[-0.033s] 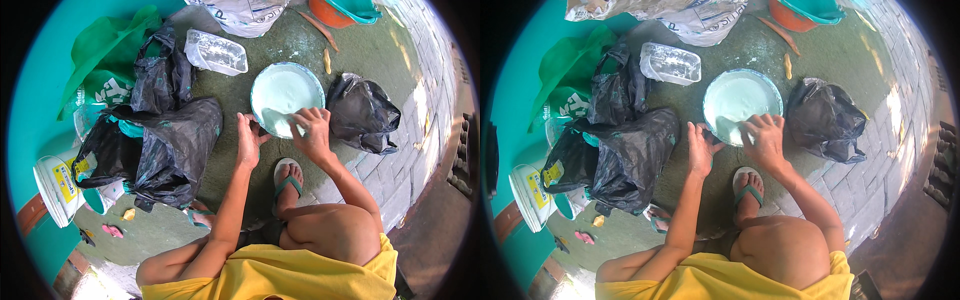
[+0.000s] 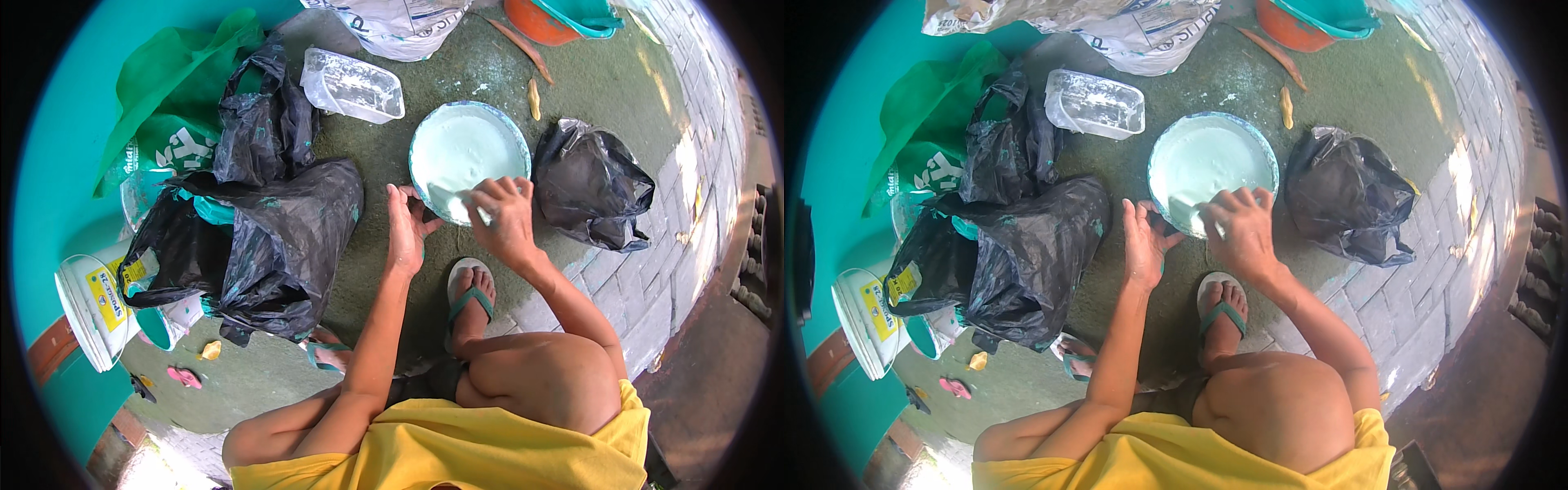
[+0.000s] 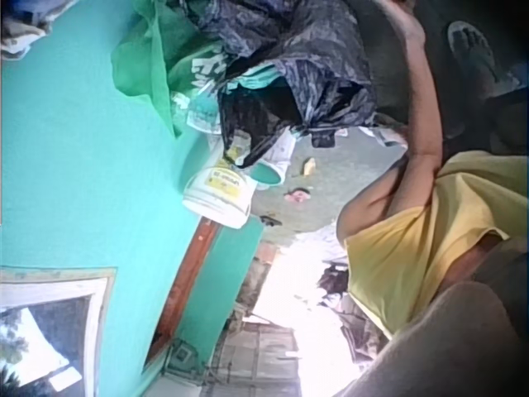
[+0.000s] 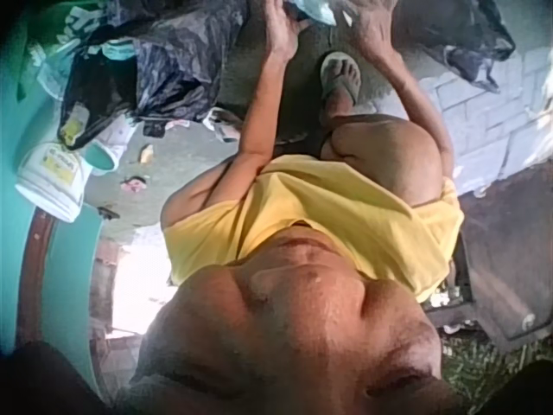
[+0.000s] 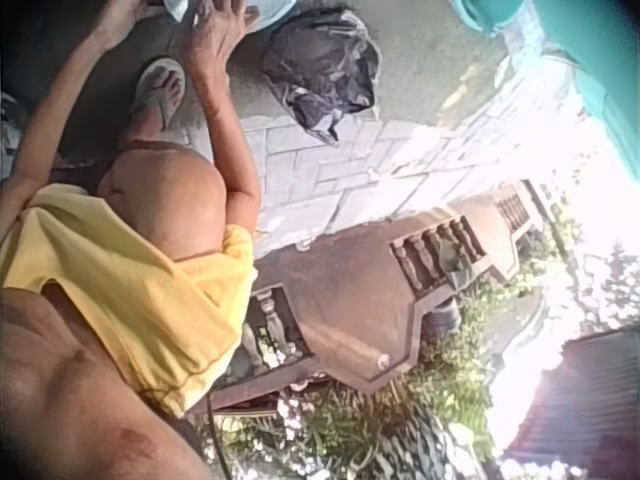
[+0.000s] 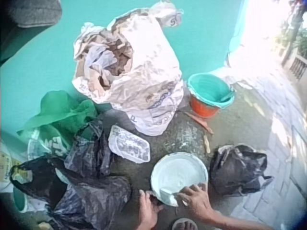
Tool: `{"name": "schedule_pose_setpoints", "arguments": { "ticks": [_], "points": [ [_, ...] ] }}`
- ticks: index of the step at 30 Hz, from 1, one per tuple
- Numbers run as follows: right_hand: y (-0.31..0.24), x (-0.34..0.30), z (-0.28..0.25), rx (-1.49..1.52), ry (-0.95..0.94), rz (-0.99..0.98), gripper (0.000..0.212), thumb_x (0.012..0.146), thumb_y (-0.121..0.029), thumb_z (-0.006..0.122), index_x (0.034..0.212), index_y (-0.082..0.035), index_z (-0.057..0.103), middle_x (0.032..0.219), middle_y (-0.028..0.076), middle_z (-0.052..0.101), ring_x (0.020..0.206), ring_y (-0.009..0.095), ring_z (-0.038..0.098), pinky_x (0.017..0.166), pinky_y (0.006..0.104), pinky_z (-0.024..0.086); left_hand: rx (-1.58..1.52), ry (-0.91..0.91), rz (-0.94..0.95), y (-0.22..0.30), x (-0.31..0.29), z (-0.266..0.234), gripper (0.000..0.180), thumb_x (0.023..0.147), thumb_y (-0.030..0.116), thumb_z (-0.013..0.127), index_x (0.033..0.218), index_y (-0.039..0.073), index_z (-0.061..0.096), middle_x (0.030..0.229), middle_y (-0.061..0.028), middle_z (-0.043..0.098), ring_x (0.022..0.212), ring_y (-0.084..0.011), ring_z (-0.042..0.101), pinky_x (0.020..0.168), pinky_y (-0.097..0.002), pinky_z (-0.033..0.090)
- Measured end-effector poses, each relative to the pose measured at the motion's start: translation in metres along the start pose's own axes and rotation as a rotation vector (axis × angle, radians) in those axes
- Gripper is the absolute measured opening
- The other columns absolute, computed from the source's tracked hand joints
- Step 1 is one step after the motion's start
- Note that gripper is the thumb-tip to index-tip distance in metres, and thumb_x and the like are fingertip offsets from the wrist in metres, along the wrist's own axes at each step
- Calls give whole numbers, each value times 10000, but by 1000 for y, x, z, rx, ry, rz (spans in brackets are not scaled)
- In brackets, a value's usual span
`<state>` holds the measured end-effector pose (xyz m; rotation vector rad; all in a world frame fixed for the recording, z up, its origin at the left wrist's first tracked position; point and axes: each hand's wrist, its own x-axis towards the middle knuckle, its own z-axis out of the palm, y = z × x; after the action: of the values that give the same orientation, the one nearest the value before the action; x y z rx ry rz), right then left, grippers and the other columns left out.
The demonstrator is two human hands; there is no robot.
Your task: The person mixes white paint in a small white container using a wooden stick and then adds more white powder from a plastic container into the mixture.
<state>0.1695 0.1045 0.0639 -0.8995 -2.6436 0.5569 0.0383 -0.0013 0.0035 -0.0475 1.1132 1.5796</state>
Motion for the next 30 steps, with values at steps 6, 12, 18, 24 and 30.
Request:
{"name": "schedule_pose_setpoints", "arguments": {
  "ticks": [6,12,18,24,30],
  "points": [
    [18,-11,-16,-110,-285,-222,167,729,-67,643,876,-112,708,872,15,595,918,197,515,907,400,344,-33,7,-5,1,1,-5,558,971,642,219,973,133,448,1112,-69,534,1132,-208,510,947,-519,461],
    [49,19,-17,-137,-215,-250,114,780,-104,662,875,-136,718,849,-7,610,894,171,516,880,376,343,-9,16,-20,-3,4,-10,567,960,663,225,997,139,437,1161,-68,501,1187,-215,468,985,-561,418],
    [58,62,4,-199,20,-317,100,801,-125,640,865,-149,712,851,-10,613,870,185,538,875,402,351,123,27,-59,2,1,-8,570,963,656,232,1012,128,441,1185,-77,500,1161,-256,502,1015,-547,393],
    [66,29,-5,-320,44,-107,32,748,-102,642,776,-92,654,782,45,583,837,218,545,847,416,345,223,7,-148,10,1,-17,589,963,658,248,1050,106,434,1196,-86,500,1085,-258,562,1027,-466,378],
    [50,6,12,-3,-70,111,116,766,-136,659,845,-56,685,813,73,655,825,238,585,822,405,352,272,-27,-149,6,6,-26,592,960,668,246,1059,113,425,1196,-76,494,1059,-239,567,1042,-438,350]
  ]
}}
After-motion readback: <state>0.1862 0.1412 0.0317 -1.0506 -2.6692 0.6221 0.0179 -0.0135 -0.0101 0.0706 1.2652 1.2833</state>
